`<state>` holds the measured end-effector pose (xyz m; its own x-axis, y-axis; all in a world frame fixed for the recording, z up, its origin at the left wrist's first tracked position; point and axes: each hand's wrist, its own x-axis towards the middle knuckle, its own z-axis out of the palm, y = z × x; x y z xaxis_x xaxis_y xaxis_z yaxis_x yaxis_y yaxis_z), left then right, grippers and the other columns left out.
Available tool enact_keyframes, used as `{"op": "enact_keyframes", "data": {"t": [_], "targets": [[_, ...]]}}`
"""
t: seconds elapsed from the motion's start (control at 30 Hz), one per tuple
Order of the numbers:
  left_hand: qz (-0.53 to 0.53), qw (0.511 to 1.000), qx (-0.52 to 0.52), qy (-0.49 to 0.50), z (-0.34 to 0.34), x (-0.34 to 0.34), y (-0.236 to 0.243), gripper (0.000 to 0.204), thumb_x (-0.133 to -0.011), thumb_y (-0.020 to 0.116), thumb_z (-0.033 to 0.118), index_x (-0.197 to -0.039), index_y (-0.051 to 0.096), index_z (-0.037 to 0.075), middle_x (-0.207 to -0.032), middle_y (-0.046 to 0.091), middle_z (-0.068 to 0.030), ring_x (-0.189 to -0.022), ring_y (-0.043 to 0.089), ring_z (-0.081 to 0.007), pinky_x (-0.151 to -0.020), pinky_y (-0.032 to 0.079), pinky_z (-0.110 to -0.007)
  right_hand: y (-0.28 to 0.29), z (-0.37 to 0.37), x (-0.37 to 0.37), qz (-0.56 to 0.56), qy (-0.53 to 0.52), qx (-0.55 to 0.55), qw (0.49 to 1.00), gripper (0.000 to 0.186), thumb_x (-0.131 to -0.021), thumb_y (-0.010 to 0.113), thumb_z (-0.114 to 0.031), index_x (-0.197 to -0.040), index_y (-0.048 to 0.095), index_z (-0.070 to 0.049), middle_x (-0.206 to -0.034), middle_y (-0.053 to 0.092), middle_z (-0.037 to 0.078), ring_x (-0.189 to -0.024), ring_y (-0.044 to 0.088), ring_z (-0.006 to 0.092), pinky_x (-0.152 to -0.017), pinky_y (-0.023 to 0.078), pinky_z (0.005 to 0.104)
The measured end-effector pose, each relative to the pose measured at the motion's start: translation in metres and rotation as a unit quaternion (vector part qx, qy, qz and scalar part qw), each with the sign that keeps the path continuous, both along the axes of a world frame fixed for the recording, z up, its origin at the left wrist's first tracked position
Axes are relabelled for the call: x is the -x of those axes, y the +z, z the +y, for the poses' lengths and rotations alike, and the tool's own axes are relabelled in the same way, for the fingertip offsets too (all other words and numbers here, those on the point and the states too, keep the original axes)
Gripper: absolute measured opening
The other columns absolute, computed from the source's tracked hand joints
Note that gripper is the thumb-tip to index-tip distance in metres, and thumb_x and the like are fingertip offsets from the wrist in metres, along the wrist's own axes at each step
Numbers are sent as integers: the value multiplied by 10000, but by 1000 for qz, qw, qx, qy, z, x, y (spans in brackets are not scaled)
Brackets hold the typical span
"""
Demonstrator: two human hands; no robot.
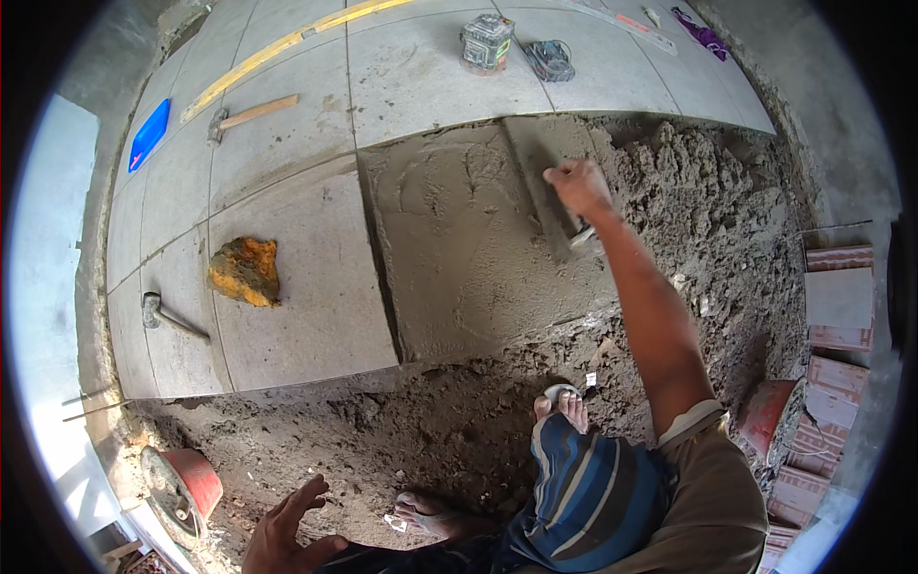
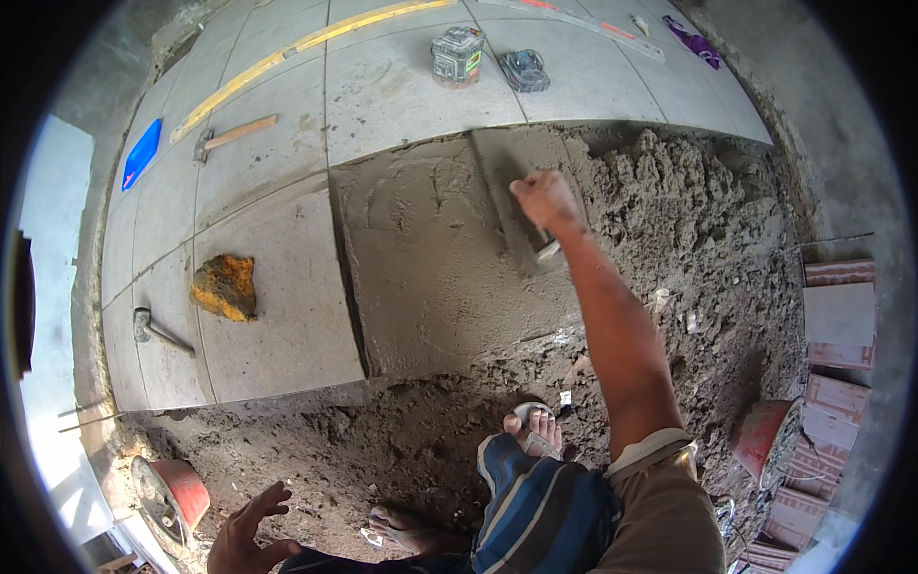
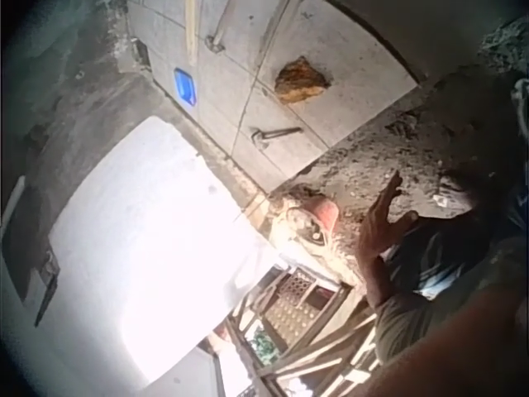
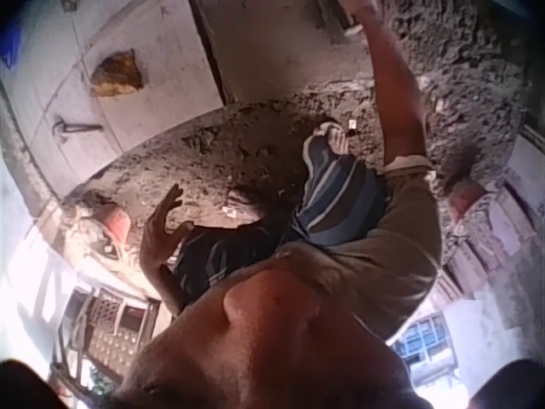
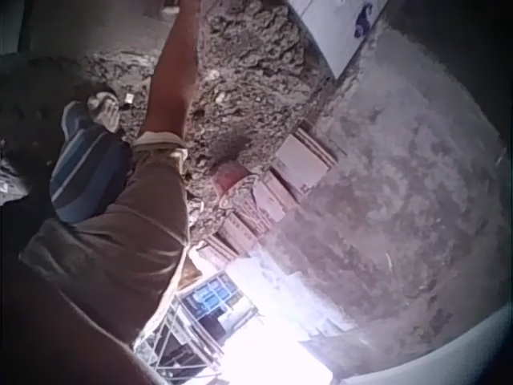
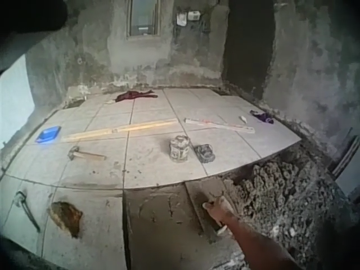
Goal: Spreading mortar on the ground using a trowel to prepare for tile installation.
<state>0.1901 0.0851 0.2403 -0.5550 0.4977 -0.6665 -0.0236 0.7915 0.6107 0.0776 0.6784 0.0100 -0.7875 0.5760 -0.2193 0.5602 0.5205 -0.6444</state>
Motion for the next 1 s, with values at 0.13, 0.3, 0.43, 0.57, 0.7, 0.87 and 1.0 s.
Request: {"op": "enact_keyframes", "data": {"t": [0.13,0.3,0.43,0.57,0.7,0.87,1.0], "targets": [[-3,1000,-12,-7,-5,0,-2,858,-883,802,415,-1549,429,24,-1465,577,-207,-1292,612,-329,-1059,495,-438,-3,-43,18,-14,-4,24,1000,355,-950,628,-332,-934,752,0,-753,723,201,-610,725,292,-672,606,384],[-16,1000,-11,-15,-8,-3,0,852,-888,794,415,-1551,427,24,-1464,578,-207,-1283,619,-329,-1060,495,-434,0,-91,47,-45,86,20,995,384,-931,591,-324,-863,748,20,-725,708,229,-649,725,347,-763,609,423],[-15,999,-27,-26,-12,-9,0,855,-890,789,427,-1549,426,20,-1470,572,-211,-1285,618,-339,-1060,492,-443,-6,-115,54,-1,99,-22,995,401,-928,571,-327,-825,743,20,-727,703,244,-741,730,388,-826,600,435],[-16,999,-46,4,-16,-13,8,841,-905,777,433,-1547,426,16,-1476,564,-219,-1289,615,-351,-1064,489,-452,10,-138,46,-25,141,21,989,421,-947,578,-377,-907,757,3,-877,730,242,-891,730,390,-866,586,440],[29,999,-26,-16,-23,-20,13,850,-908,770,456,-1544,426,11,-1481,556,-222,-1299,605,-356,-1069,486,-457,-1,-98,12,30,114,-47,992,421,-952,642,-432,-1021,769,-37,-992,755,197,-932,730,361,-867,574,423],[-18,998,-54,-8,-23,-19,15,859,-908,763,469,-1534,426,-14,-1495,540,-220,-1339,569,-367,-1097,469,-462,-2,-6,-14,-10,-70,79,994,353,-943,713,-355,-988,757,-8,-737,686,97,-632,647,220,-617,541,397],[-23,998,-59,-10,-30,-21,7,866,-905,763,476,-1536,425,-13,-1487,547,-225,-1333,574,-365,-1103,463,-462,3,-33,5,-3,-76,155,985,326,-935,746,-327,-931,729,-2,-618,564,33,-460,495,148,-451,450,364]]}}
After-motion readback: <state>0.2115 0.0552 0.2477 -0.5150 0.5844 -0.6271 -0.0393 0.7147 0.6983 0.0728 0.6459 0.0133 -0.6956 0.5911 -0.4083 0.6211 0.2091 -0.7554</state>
